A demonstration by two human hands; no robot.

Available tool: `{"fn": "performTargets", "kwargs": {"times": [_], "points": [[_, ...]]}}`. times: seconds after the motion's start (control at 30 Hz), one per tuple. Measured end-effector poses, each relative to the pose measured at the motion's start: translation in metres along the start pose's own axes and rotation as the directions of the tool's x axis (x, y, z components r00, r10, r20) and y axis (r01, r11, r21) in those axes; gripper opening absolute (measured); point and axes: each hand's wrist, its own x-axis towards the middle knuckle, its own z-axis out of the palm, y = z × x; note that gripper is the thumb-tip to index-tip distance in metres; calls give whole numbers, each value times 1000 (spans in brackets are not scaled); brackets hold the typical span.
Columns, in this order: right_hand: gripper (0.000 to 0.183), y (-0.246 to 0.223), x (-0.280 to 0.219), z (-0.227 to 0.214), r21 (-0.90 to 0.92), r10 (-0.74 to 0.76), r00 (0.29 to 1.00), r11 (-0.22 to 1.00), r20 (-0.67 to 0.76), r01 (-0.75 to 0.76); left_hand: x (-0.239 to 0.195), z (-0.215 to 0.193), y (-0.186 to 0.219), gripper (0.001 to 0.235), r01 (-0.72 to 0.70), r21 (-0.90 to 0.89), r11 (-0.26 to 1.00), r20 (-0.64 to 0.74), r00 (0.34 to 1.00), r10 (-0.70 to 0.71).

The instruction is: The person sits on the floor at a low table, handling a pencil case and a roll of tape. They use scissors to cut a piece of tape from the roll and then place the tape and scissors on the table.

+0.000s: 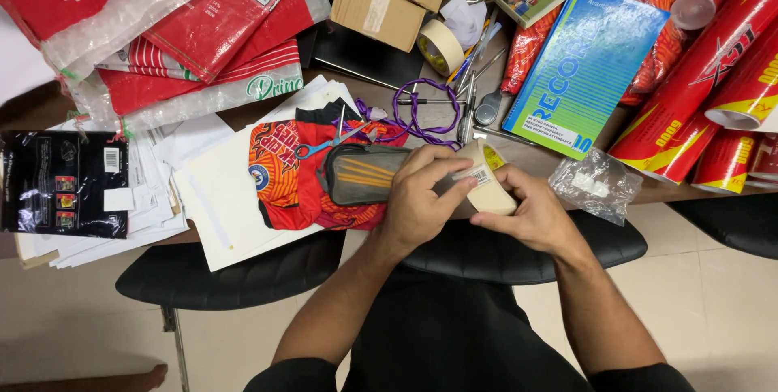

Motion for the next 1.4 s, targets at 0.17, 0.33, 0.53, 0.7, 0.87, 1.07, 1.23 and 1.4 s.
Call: {"fn": "performTargets", "kwargs": {"times": [0.17,0.33,0.53,0.7,0.87,1.07,1.23,1.4], "points": [[54,-6,-3,0,-114,-25,1000,993,-2,24,-1,10,5,11,-64,92,994,-6,998,64],[45,-11,1,-6,-289,-85,996,954,-14,77,-4,27,5,10,-203,169,964,-31,977,211],[40,-9,0,-18,-255,-127,991,958,42,134,-12,40,1,13,-248,201,948,-40,965,261],[37,-3,-5,-32,-287,-265,961,917,84,278,-15,54,1,16,-264,200,944,-29,961,275],[38,12,-12,-49,-611,-377,924,717,65,336,-15,72,7,19,-62,55,997,-65,996,66],[40,20,-14,-64,-657,-313,946,697,83,288,-14,95,4,24,143,-57,988,-46,988,-145],[51,37,-7,-52,-509,-71,984,849,161,144,-31,114,-39,24,230,-106,967,-105,965,-241],[51,61,0,-26,-315,-24,986,946,166,77,-54,101,-86,34,263,18,965,-185,949,-256]]}}
